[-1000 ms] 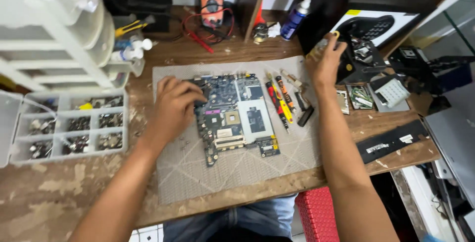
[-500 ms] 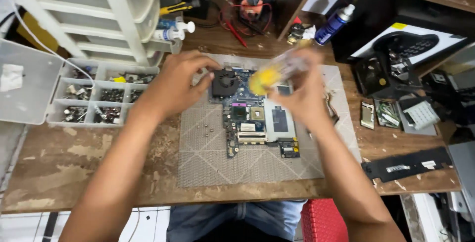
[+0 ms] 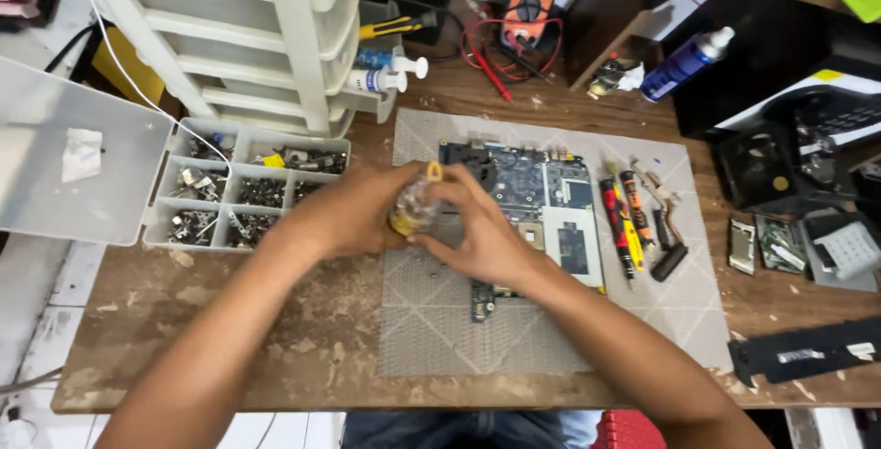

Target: Repairing a laptop motherboard by removing screws and handling the CPU

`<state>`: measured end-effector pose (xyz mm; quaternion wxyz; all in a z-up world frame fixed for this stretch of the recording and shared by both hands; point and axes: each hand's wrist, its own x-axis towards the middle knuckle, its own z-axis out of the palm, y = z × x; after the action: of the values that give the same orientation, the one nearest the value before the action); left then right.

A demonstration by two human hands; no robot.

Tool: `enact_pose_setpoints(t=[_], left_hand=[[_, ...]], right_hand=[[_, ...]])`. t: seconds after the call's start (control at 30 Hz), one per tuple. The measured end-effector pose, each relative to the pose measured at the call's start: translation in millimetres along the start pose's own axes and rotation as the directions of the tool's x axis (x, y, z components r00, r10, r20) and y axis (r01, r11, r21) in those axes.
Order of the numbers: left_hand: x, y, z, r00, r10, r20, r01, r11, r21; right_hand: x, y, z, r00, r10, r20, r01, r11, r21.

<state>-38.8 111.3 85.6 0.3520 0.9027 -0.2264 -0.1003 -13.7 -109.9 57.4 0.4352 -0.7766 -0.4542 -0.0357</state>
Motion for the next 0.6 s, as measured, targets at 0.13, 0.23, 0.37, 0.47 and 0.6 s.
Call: enact_pose_setpoints(t=[0.13, 0.23, 0.37, 0.47, 0.6], left_hand=[[-1, 12, -5, 0.999, 0.039, -0.019, -0.040, 0.998, -0.045], [-1, 12, -3, 1.000, -0.003, -0.003, 0.003, 0.997, -0.076], [-3, 9, -9, 0.999, 0.031, -0.019, -0.032, 0.999, -0.032], [-4, 5, -11, 0.998, 0.041, 0.037, -0.046, 0.990, 0.131], [-6, 31, -45, 0.998, 0.005, 0.058, -0.013, 0.990, 0.142]], right_hand=[[-6, 6, 0, 0.999, -0.053, 0.008, 0.053, 0.999, 0.011], [1, 2, -6, 0.985, -0.171, 0.007, 0.171, 0.985, 0.039], [19, 9, -18, 0.986, -0.139, -0.091, 0.151, 0.979, 0.138], [23, 22, -30, 0.986, -0.052, -0.157, 0.086, 0.972, 0.217], [45, 18, -45, 0.981, 0.036, -0.191, -0.025, 0.998, 0.063]])
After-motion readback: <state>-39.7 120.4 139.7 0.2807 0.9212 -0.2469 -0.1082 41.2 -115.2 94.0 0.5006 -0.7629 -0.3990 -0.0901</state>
